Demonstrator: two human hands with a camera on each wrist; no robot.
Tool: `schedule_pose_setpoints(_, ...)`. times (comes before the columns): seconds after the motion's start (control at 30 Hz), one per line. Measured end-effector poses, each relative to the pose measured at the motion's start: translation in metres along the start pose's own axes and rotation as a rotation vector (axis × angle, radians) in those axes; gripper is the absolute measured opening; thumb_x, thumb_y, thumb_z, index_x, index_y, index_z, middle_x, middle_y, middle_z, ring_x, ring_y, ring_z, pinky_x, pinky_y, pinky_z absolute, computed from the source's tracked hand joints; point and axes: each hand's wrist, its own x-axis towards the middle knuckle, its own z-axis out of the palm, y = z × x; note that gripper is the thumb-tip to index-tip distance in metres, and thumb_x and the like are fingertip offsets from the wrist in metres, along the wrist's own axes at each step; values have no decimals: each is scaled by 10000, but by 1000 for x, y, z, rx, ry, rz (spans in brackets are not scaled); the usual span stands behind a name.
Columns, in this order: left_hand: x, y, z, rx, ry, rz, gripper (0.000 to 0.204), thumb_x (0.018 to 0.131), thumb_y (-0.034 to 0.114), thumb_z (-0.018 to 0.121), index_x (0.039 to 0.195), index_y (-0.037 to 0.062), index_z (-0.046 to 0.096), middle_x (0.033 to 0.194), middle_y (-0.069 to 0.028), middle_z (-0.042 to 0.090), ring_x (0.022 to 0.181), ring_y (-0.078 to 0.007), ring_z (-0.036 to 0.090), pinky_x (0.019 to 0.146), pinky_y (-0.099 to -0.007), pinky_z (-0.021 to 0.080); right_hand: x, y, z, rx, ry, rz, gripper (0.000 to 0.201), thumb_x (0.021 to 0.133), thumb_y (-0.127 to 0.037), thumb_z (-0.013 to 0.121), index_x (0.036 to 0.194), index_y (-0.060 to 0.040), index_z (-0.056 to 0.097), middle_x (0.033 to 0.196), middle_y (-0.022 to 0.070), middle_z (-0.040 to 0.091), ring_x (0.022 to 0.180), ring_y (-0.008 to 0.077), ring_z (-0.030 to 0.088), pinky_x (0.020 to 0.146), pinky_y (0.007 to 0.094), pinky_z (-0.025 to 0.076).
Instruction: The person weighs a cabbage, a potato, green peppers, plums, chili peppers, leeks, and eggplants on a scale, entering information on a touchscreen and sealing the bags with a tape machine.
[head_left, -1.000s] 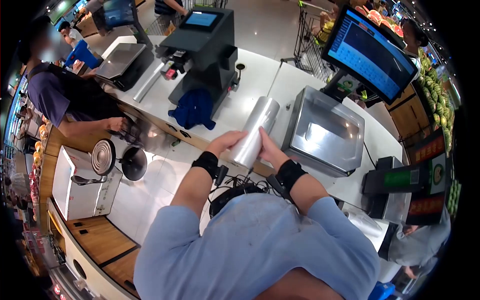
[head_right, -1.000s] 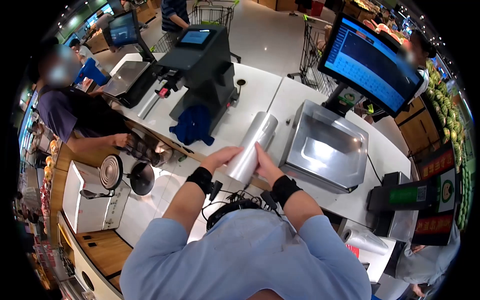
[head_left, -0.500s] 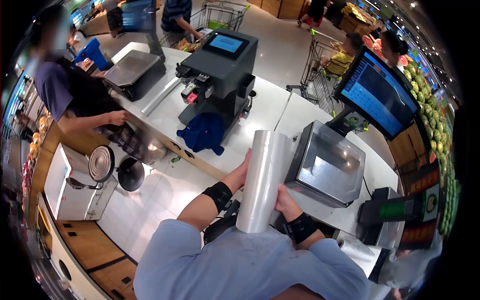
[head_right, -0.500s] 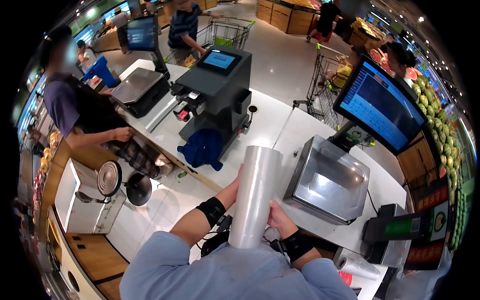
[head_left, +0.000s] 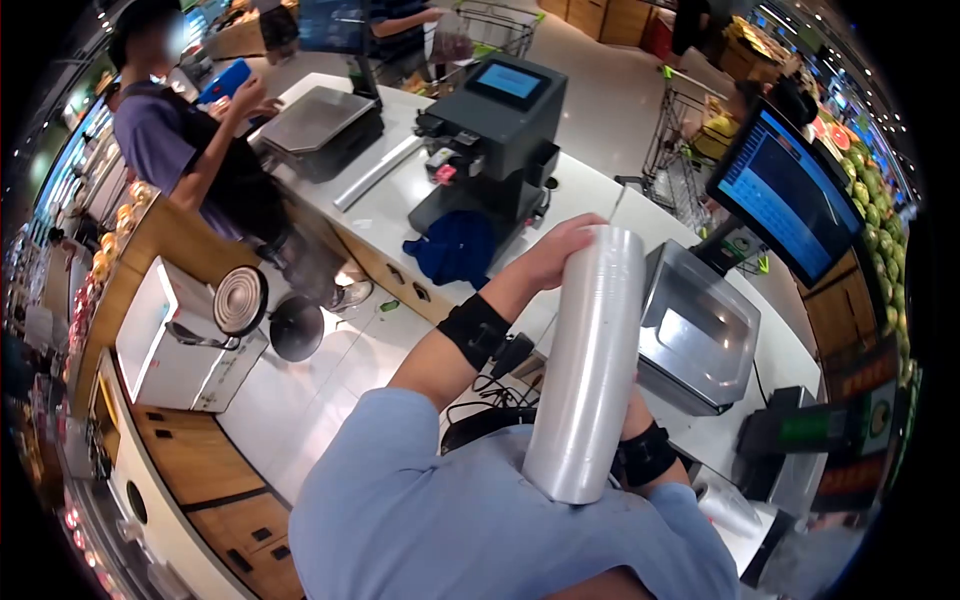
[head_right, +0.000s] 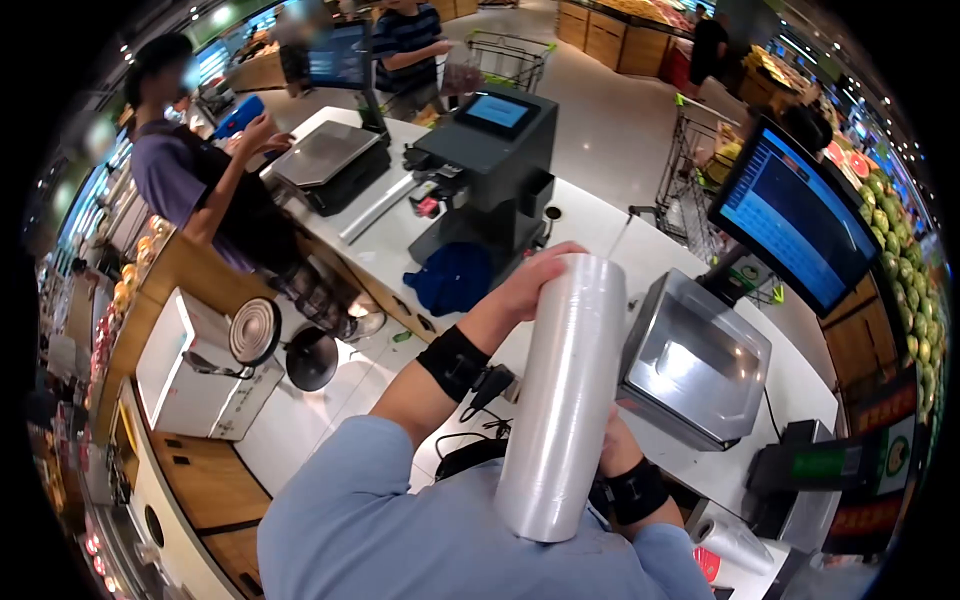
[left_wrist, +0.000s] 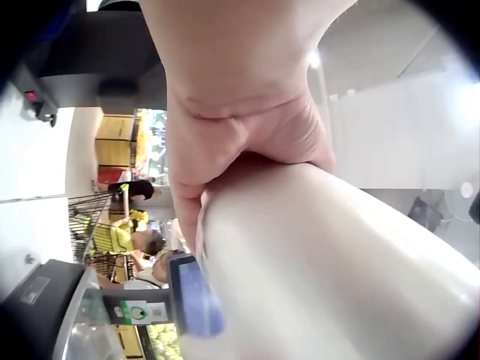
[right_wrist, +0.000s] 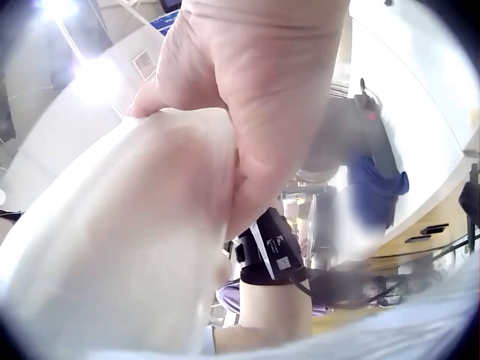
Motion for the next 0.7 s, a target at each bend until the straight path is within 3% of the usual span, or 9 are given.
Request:
schedule_pose_setpoints(0.07, 7, 19, 5, 31, 15, 0, 453, 845, 375, 634, 1091, 4, 548, 915, -54, 595, 824, -115, 585, 730, -264, 493, 2, -5, 1, -44, -17, -5, 436, 900, -223, 626, 1249, 2, 494, 1150, 102, 604, 966, 179, 628, 788, 297, 554)
schedule_pose_setpoints(0.13, 12, 36, 13, 323, -47, -74, 325, 874, 276, 599, 1046, 1, 592, 902, -51, 600, 815, -108, 571, 736, -264, 479, 8, -7, 3, -45, -27, -13, 440, 891, -200, 631, 1255, 1, 487, 1153, 102, 602, 971, 184, 627, 792, 306, 556)
schedule_pose_setpoints(0.17, 9, 43, 24, 396, -29, -49, 279, 868, 266, 602, 875, -9, 649, 794, -39, 596, 772, -106, 537, 715, -265, 437, 11, -7, 3, -34, -30, -18, 443, 887, -188, 634, 1259, 0, 483, 1155, 102, 600, 973, 186, 627, 794, 311, 557)
schedule_pose_setpoints(0.33, 12, 57, 30, 612, -13, -127, 375, 837, 349, 640, 885, -20, 689, 803, -76, 650, 779, -140, 575, 745, -282, 458, 24, -23, -1, 128, 31, -141, 467, 864, -128, 648, 1275, -5, 464, 1162, 102, 593, 984, 198, 625, 804, 333, 562)
schedule_pose_setpoints(0.43, 12, 63, 42, 818, 30, -289, 465, 811, 402, 667, 928, -47, 700, 854, -105, 679, 798, -174, 603, 758, -307, 481, 2, -60, -5, 255, 96, -306, 438, 904, -148, 579, 1299, -24, 437, 1121, 85, 593, 986, 197, 612, 878, 369, 526)
schedule_pose_setpoints(0.47, 16, 59, 42, 851, 0, -318, 482, 813, 415, 666, 936, -50, 699, 852, -106, 679, 778, -173, 605, 739, -312, 487, -9, -72, -7, 215, 96, -349, 330, 914, -214, 575, 1189, -40, 522, 939, 38, 605, 822, 143, 599, 726, 296, 520)
schedule_pose_setpoints(0.53, 22, 55, 42, 913, -10, -365, 505, 816, 445, 659, 934, -44, 707, 835, -110, 682, 741, -168, 605, 701, -305, 491, -22, -70, -47, 174, 93, -373, 193, 937, -264, 551, 958, -74, 577, 742, -13, 547, 660, 93, 535, 580, 245, 443)
schedule_pose_setpoints(0.63, 29, 65, 49, 1068, -48, -471, 572, 833, 501, 628, 950, -54, 701, 827, -114, 680, 760, -191, 621, 730, -299, 490, -78, -107, -17, -38, 583, -650, 293, 976, -269, 506, 717, -133, 495, 590, -49, 459, 482, 47, 422, 434, 217, 315)
schedule_pose_setpoints(0.7, 35, 61, 32, 1102, -92, -505, 580, 841, 506, 617, 965, -56, 698, 845, -117, 680, 795, -197, 626, 766, -299, 486, -106, -106, -38, -258, 610, -767, 312, 976, -207, 525, 685, -105, 479, 580, -55, 436, 460, 25, 339, 418, 208, 237)
